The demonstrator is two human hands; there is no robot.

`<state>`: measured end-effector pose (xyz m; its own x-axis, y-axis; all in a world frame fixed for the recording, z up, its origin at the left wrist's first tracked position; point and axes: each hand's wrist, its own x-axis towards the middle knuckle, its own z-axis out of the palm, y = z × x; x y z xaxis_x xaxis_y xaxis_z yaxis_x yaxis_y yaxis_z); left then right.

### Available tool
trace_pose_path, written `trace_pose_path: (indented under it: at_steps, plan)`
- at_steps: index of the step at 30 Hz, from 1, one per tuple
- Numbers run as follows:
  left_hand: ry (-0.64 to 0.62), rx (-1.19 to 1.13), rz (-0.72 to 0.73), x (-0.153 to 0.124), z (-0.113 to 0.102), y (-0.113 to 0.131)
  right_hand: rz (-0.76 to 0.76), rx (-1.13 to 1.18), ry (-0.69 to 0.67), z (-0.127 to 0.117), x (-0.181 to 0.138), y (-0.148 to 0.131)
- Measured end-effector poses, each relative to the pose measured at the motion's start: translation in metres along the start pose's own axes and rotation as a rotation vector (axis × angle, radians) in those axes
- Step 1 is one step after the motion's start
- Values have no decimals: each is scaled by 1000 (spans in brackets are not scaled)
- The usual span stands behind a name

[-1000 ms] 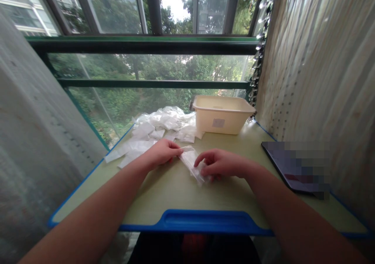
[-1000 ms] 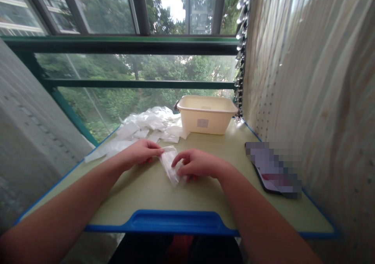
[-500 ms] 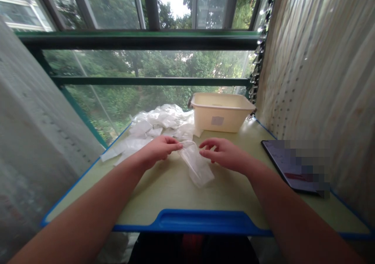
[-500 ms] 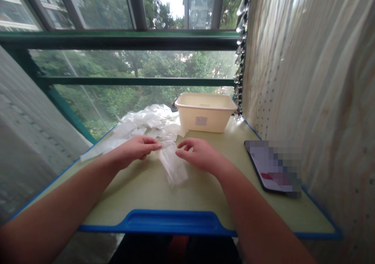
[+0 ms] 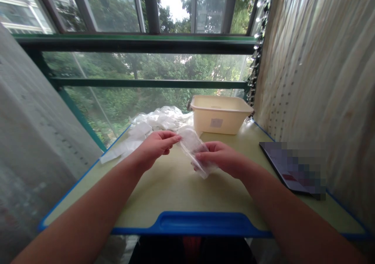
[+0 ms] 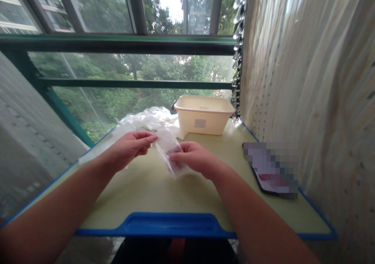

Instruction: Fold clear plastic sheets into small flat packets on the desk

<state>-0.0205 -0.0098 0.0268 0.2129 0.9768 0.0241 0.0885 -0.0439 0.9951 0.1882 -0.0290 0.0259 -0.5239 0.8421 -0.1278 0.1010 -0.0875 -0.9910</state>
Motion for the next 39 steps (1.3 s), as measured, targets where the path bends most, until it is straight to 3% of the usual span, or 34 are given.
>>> trace_pose_path:
  at_steps: [3,7,9,11,12,15,16,21,30,34,39]
  plan:
    - [5,56,-33,4,-1,-4,50,133,-35,0,4,5]
    - [47,63,-116,5,-1,-2,90,211,47,1,11,12]
    - [156,86,-101,2,2,1,48,234,92,1,14,13]
    - [175,108,-64,-3,9,3,-34,283,135,1,16,13]
    - [110,115,-46,-6,14,3,-78,320,153,0,16,12]
    - [-253,109,16,-13,29,-3,-185,441,187,0,17,9]
    - [-282,120,55,-13,33,-6,-206,470,190,0,18,8]
    - [-182,131,92,-10,38,-15,-229,521,186,-2,18,7]
    - [-242,309,97,-9,34,-16,-206,500,174,-4,25,15]
    - [-74,396,165,-4,32,-20,-214,494,171,2,24,14]
    - [55,215,92,0,31,-23,-228,484,118,7,22,11]
